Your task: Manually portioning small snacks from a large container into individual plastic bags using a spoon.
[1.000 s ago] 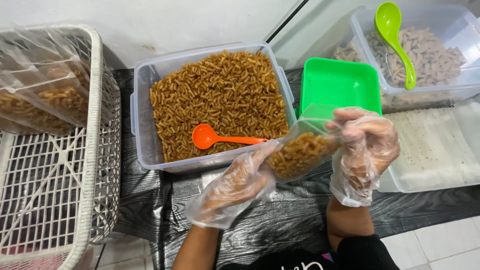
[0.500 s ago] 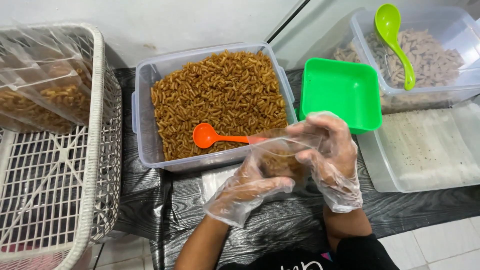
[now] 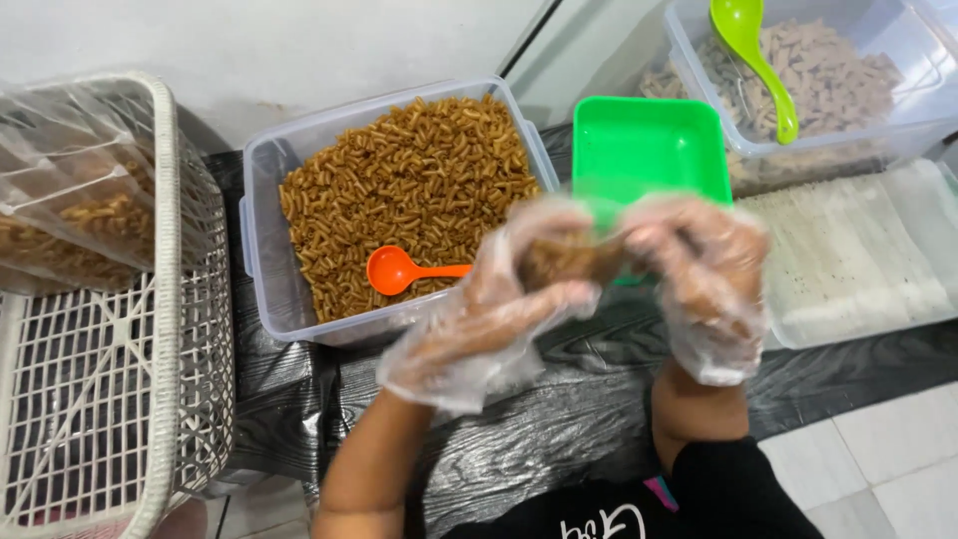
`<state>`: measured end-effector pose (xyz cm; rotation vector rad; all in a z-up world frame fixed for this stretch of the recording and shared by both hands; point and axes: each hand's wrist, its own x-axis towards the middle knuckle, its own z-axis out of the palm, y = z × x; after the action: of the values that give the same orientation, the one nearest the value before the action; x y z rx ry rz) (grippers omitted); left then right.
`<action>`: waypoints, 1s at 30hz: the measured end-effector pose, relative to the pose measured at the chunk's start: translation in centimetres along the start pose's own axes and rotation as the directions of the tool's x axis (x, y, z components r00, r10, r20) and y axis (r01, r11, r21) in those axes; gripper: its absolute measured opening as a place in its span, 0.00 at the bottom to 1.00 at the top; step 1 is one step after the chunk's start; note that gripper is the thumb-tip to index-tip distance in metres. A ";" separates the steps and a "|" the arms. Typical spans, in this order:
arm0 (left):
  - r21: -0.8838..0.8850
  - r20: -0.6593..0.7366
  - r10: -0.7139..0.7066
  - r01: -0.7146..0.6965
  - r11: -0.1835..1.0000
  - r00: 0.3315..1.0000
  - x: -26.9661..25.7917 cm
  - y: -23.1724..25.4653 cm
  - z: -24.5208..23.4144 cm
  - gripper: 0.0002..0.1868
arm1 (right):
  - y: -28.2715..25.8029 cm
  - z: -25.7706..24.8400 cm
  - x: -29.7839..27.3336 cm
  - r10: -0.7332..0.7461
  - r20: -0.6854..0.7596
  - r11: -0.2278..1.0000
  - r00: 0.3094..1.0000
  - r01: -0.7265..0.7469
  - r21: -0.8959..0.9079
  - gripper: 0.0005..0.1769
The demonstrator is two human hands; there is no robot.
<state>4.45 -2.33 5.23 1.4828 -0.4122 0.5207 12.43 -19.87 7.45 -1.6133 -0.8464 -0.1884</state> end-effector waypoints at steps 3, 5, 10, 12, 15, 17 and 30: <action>0.100 0.180 -0.183 0.168 0.981 0.966 4.3 4.8 -0.5 0.32 | -1.1 -1.6 1.3 0.008 -0.130 0.999 0.992 -0.001 0.051 0.16; 0.132 0.265 -0.090 0.056 0.990 0.960 6.7 7.4 0.0 0.32 | -0.3 -3.1 2.5 -0.019 -0.250 0.996 0.968 -0.005 -0.094 0.14; 0.305 0.169 -0.080 0.025 0.952 0.982 10.6 1.1 1.0 0.28 | 3.5 -5.8 5.0 -0.156 -0.260 0.969 0.953 0.097 -0.229 0.28; 0.354 0.151 -0.038 -0.018 0.935 0.988 11.7 -1.5 1.2 0.28 | 5.2 -6.1 5.7 -0.181 -0.267 0.959 0.946 0.110 -0.261 0.33; 0.440 0.137 -0.025 -0.039 0.897 0.990 13.0 -4.9 1.2 0.24 | 8.2 -6.6 6.6 -0.082 -0.289 0.987 0.954 0.037 -0.158 0.21; 0.393 0.146 0.005 -0.063 0.918 0.989 13.3 -6.7 1.0 0.23 | 9.2 -6.2 6.8 -0.101 -0.258 0.988 0.961 0.066 -0.141 0.22; 0.437 0.193 -0.171 0.071 0.896 0.966 12.5 -7.1 -0.2 0.34 | 8.6 -6.2 5.8 0.019 -0.196 0.985 0.980 -0.052 -0.164 0.37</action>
<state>18.77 -1.23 6.39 1.9935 -0.3947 0.3521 23.91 -23.06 5.40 -1.7343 -0.6648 -0.3944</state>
